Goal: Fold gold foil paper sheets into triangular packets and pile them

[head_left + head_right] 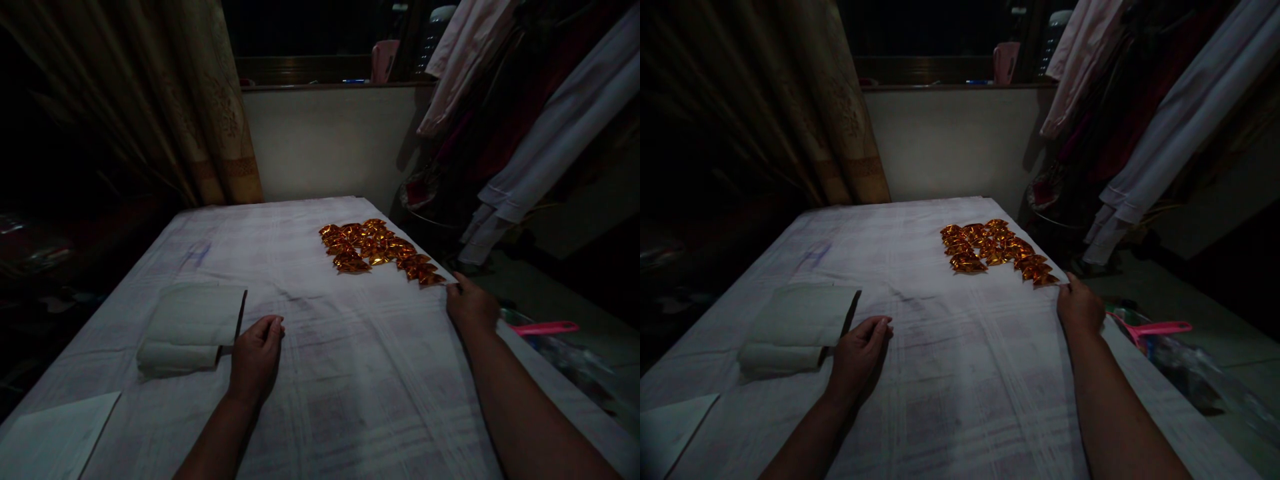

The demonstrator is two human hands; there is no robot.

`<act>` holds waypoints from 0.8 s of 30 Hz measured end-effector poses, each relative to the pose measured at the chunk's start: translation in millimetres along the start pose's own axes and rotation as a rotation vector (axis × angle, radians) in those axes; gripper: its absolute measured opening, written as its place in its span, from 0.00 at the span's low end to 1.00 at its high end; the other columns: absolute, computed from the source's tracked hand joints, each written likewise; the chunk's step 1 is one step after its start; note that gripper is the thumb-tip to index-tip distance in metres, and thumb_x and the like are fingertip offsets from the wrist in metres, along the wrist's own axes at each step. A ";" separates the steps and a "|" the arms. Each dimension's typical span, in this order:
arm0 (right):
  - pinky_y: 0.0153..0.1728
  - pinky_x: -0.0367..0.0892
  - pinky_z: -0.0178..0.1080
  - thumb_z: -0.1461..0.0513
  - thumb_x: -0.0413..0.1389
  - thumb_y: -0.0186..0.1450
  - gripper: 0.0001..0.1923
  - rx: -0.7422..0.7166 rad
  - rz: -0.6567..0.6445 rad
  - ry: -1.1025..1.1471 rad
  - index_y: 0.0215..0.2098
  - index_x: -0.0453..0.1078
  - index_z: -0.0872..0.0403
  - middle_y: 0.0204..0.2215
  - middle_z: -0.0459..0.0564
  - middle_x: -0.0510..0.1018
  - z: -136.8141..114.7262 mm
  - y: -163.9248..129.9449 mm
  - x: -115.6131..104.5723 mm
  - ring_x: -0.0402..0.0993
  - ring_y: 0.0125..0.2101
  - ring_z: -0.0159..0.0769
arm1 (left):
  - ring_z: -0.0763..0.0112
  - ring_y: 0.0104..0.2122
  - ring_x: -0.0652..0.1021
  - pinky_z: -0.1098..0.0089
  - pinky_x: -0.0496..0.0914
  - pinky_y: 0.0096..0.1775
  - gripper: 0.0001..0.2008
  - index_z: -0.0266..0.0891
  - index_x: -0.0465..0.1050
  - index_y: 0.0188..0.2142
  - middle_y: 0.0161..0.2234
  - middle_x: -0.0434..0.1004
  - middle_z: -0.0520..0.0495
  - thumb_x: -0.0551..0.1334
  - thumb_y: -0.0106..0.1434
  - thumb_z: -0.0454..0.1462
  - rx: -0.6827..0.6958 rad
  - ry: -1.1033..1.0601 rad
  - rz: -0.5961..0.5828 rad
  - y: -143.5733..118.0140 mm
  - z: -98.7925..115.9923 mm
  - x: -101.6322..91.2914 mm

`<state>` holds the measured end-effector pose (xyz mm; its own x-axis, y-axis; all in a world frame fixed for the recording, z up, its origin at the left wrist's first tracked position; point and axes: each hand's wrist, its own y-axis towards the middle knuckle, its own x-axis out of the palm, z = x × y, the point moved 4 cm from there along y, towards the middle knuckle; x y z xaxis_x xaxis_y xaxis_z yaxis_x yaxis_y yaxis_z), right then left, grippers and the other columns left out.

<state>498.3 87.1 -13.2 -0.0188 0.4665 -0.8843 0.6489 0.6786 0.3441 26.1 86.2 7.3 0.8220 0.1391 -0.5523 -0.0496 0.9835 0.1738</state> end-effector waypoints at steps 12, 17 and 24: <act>0.43 0.69 0.47 0.61 0.50 0.64 0.27 0.105 0.036 0.137 0.58 0.74 0.60 0.45 0.64 0.81 -18.5 -25.3 -15.9 0.76 0.43 0.53 | 0.60 0.31 0.83 0.65 0.73 0.35 0.21 0.42 0.78 0.33 0.29 0.84 0.46 0.54 0.64 0.52 -0.006 -0.018 -0.006 1.2 2.0 -0.6; 0.41 0.68 0.44 0.61 0.49 0.64 0.27 0.092 0.067 0.197 0.59 0.73 0.59 0.43 0.61 0.81 -33.3 -42.7 -16.9 0.76 0.41 0.49 | 0.61 0.31 0.83 0.66 0.73 0.35 0.20 0.42 0.78 0.33 0.29 0.84 0.47 0.54 0.64 0.52 0.004 -0.008 -0.003 0.9 3.9 -1.2; 0.39 0.70 0.42 0.58 0.49 0.65 0.23 -0.143 0.034 0.380 0.52 0.77 0.56 0.43 0.58 0.81 -90.5 -81.2 -14.5 0.76 0.38 0.44 | 0.61 0.30 0.83 0.67 0.72 0.34 0.20 0.42 0.78 0.32 0.27 0.83 0.48 0.53 0.65 0.51 0.022 0.000 0.000 0.2 8.0 -2.4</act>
<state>377.1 76.6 0.3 -0.2965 0.6481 -0.7015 0.5423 0.7189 0.4349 28.7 85.1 15.2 0.8221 0.1389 -0.5521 -0.0368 0.9807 0.1920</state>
